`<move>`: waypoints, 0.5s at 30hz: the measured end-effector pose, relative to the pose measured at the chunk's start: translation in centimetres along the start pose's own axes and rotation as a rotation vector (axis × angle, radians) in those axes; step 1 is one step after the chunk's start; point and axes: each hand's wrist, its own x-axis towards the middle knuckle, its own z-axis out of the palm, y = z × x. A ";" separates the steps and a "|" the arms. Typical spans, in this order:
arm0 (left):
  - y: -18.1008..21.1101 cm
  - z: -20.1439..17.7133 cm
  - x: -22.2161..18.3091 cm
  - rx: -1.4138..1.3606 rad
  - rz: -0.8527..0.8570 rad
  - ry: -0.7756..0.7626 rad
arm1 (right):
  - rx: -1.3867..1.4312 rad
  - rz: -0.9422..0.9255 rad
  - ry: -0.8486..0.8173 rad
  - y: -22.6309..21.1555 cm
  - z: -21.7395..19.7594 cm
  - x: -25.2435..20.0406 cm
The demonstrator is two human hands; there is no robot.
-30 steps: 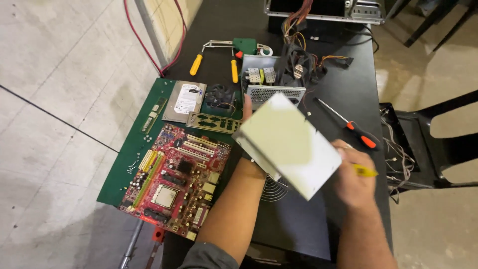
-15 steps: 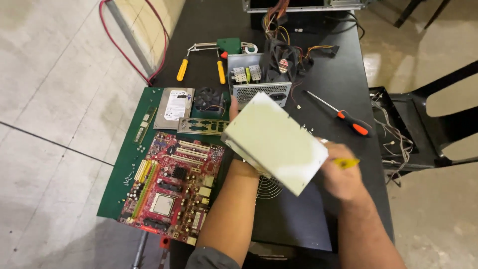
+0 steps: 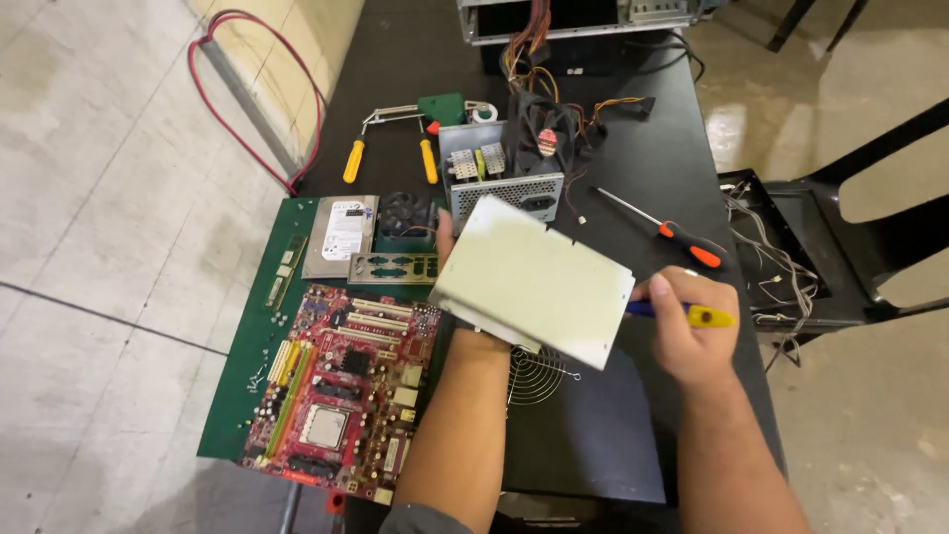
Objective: The person cleans a fan grill with a brush and then reassembles the metal housing of a computer power supply unit on a repair bench.
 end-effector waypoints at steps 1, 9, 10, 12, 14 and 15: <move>0.3 -0.1 -0.1 -0.005 -0.009 0.001 | -0.004 0.003 0.009 0.9 -0.4 -0.2; -0.2 -0.8 -1.4 -0.020 0.017 -0.070 | 1.030 0.846 0.858 1.8 -2.0 2.7; -0.5 -1.0 -1.6 -0.024 0.013 -0.069 | 1.028 0.844 0.863 2.3 -2.2 2.5; -1.4 -1.4 -1.2 -0.024 0.033 -0.107 | 1.208 0.861 0.896 3.3 -2.4 2.6; -1.5 3.8 0.6 0.075 0.024 0.190 | 1.259 0.864 0.826 3.5 -2.0 3.1; -1.4 6.4 1.1 0.194 0.013 0.507 | 1.303 0.896 0.753 3.6 -1.9 3.0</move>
